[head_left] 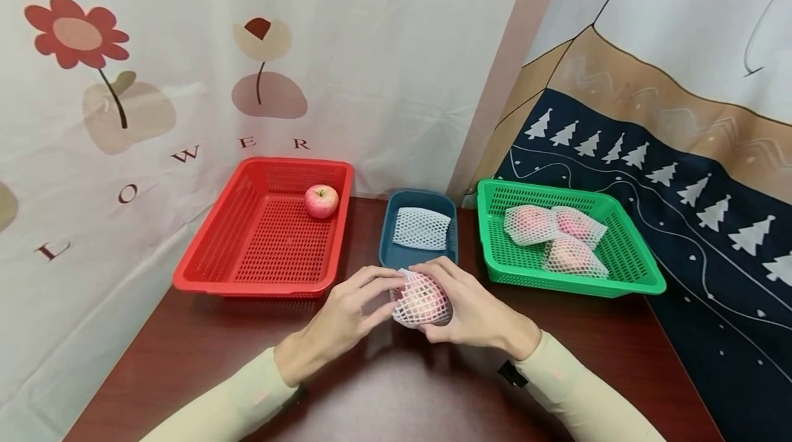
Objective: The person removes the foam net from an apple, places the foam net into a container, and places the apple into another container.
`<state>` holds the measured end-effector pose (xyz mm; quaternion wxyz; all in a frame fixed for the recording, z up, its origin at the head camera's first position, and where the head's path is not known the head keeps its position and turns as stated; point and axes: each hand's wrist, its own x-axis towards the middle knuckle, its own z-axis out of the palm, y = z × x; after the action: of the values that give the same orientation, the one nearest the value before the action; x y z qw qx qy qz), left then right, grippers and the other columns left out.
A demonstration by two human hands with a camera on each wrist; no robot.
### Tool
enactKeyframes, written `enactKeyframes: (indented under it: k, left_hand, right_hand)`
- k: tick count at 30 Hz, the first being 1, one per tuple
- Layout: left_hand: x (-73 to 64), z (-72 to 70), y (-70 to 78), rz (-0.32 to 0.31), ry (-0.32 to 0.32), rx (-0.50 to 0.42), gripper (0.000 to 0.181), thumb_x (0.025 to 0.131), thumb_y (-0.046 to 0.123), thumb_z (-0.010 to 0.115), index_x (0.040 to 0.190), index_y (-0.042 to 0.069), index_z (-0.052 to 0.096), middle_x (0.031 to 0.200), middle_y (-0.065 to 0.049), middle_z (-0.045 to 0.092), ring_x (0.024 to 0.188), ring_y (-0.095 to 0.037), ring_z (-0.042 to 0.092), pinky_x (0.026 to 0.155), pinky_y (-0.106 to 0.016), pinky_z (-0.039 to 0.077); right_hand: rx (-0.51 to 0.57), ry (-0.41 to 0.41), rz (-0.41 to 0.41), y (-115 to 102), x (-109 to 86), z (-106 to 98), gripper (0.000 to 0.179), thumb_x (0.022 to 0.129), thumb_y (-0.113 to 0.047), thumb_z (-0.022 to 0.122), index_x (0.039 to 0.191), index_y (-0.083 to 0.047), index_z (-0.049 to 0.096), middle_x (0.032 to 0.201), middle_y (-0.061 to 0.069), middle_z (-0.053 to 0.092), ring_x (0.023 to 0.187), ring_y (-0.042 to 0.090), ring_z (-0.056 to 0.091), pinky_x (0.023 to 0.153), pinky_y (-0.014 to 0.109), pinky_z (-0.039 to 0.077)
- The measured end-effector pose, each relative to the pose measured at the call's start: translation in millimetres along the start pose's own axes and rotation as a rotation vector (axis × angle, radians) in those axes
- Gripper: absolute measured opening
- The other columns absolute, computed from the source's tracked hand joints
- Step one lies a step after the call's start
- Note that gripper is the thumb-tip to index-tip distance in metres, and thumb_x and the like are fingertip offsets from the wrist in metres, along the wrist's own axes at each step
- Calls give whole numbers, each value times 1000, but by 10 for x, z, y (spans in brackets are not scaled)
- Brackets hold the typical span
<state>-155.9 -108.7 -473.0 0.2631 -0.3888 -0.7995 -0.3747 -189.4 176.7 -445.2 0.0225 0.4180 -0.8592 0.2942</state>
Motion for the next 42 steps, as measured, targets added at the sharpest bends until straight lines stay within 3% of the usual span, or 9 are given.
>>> enactKeyframes:
  k: [6,17,25,30,37,42]
  left_hand:
    - [31,13,4,41,-9,-57,52,95,4,95,144,8,80,148,-14,78,134,-29,79,126,-18,51]
    - [80,0,18,54,-86,-46,69,91,12,100,155,10,74,160,-16,70,148,-31,71,131,-21,47]
    - [143,-30,20,41,-134,-10,76,90,16,102,160,15,70,165,-14,65,152,-30,68,116,-47,66]
    - [153,-27,18,29,-146,-11,75,91,14,100,160,17,70,165,-14,64,151,-31,67,112,-41,67]
    - [168,-33,16,12,-144,-31,73,93,12,99,160,19,70,165,-15,63,149,-32,68,97,-27,67]
    - [165,-41,18,10,-141,-25,73,92,12,100,159,19,70,164,-15,64,147,-31,70,105,-29,68]
  right_hand:
    - [21,3,-11,-13,11,11,89,87,-32,97,167,-21,57,150,-6,65,127,7,68,103,29,67]
    - [57,15,16,-27,35,38,101,85,-27,97,170,-13,45,160,0,66,128,10,71,109,32,67]
    - [115,37,26,-43,69,0,114,83,-26,97,177,-19,34,157,1,69,122,9,75,103,30,68]
    - [131,51,3,-54,82,-3,119,82,-23,98,180,-22,29,158,4,68,123,11,75,102,30,68]
    - [149,62,-15,-76,117,-6,120,83,-21,100,181,-21,29,158,6,69,129,13,75,107,32,68]
    - [128,78,-30,-83,122,-10,117,84,-20,99,179,-15,31,152,7,72,124,14,76,104,33,69]
